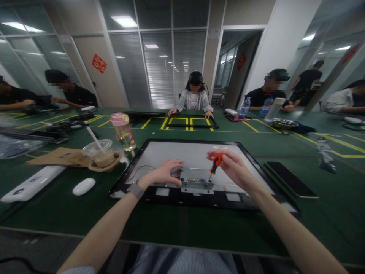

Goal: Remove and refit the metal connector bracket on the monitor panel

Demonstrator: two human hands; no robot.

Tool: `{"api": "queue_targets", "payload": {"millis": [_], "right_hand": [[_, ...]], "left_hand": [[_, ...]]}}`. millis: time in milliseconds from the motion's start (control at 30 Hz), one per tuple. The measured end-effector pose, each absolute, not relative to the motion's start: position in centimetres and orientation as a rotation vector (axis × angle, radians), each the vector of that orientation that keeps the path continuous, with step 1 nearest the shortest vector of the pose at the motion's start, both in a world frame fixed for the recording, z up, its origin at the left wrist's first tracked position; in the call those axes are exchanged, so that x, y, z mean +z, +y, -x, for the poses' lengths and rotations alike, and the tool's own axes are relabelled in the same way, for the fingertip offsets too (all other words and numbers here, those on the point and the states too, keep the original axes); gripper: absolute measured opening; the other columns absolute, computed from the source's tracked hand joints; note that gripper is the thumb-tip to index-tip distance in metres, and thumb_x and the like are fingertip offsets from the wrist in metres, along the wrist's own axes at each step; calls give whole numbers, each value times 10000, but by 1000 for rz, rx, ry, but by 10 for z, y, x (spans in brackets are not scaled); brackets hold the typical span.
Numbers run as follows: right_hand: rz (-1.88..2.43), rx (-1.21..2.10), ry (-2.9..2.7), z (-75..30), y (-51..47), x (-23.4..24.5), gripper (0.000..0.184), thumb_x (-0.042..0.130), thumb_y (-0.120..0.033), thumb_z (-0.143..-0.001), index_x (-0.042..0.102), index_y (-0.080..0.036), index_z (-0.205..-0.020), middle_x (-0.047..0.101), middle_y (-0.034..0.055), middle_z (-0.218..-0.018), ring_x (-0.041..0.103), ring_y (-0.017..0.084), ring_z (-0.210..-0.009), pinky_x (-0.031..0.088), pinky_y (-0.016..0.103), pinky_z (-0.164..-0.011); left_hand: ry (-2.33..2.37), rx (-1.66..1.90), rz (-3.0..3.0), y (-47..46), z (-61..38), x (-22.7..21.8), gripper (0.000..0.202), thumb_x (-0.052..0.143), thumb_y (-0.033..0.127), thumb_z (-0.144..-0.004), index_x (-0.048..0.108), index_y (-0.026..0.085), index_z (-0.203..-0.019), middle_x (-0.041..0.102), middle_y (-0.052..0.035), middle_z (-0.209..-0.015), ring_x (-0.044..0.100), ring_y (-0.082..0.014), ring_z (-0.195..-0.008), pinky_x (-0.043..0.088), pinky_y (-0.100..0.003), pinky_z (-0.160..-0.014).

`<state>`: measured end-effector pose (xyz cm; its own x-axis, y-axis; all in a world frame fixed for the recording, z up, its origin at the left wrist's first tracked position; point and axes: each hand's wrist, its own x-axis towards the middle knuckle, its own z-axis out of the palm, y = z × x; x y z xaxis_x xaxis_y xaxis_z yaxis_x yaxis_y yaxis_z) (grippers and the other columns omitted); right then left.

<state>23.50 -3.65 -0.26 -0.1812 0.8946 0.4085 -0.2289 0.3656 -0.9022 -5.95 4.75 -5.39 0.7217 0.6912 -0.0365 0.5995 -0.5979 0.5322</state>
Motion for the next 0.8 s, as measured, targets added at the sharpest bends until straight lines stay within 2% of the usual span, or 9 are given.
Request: {"api": "queue_targets", "payload": {"millis": [67, 167, 267, 400, 500, 600, 733, 800], "right_hand": [[666, 1098, -1375, -235, -35, -4, 202, 802, -445, -766, 784, -317, -922, 714, 29, -1083, 674, 226, -985, 498, 440, -975], [686, 1056, -1339, -237, -33, -7, 172, 828, -420, -739, 786, -326, -877, 711, 9, -982, 671, 205, -903, 515, 427, -936], [692, 1099, -1317, -238, -32, -7, 204, 779, -447, -796, 783, -329, -963, 739, 19, -938, 675, 211, -927, 492, 443, -973], [645, 1168, -1313, -237, -32, -6, 234, 728, -453, -846, 770, -324, -1038, 753, 35, -1018, 673, 226, -1012, 441, 470, -1046], [590, 1161, -1329, -238, -30, -8, 146, 757, -434, -822, 785, -324, -914, 729, 22, -1080, 658, 216, -1033, 443, 463, -1054], [589, 1135, -1323, -241, -28, -10, 98, 811, -406, -771, 781, -323, -815, 712, -3, -1016, 662, 187, -972, 448, 434, -1054], [655, 1187, -1299, -242, -30, -9, 194, 777, -432, -806, 773, -331, -972, 736, 13, -930, 676, 201, -948, 445, 455, -1047], [649, 1206, -1295, -240, -31, -7, 194, 753, -447, -825, 767, -320, -971, 746, 23, -943, 677, 217, -970, 444, 472, -1047]], "left_hand": [[983, 238, -2407, 48, 59, -55, 750, 812, 574, -693, 560, 281, -1337, 383, -68, -1583, 246, -315, -1510, 80, -528, -1253], [976, 246, -2418, 49, 60, -56, 750, 812, 579, -689, 565, 279, -1330, 393, -74, -1577, 254, -318, -1506, 89, -531, -1250], [968, 253, -2431, 50, 61, -58, 765, 805, 599, -687, 559, 282, -1338, 391, -71, -1578, 254, -316, -1506, 98, -528, -1250], [981, 242, -2425, 49, 60, -57, 761, 801, 603, -688, 558, 296, -1341, 386, -61, -1582, 252, -314, -1508, 91, -528, -1251], [982, 239, -2428, 48, 60, -56, 758, 798, 604, -691, 558, 291, -1339, 387, -65, -1582, 254, -314, -1507, 81, -529, -1253], [974, 248, -2437, 48, 60, -55, 754, 797, 605, -693, 562, 278, -1331, 394, -72, -1577, 264, -312, -1503, 85, -528, -1253], [963, 252, -2439, 48, 60, -56, 749, 793, 605, -697, 564, 275, -1329, 392, -74, -1577, 271, -304, -1501, 101, -506, -1256], [969, 245, -2435, 47, 59, -54, 754, 794, 607, -694, 564, 274, -1330, 392, -76, -1577, 260, -305, -1505, 95, -505, -1257]]}}
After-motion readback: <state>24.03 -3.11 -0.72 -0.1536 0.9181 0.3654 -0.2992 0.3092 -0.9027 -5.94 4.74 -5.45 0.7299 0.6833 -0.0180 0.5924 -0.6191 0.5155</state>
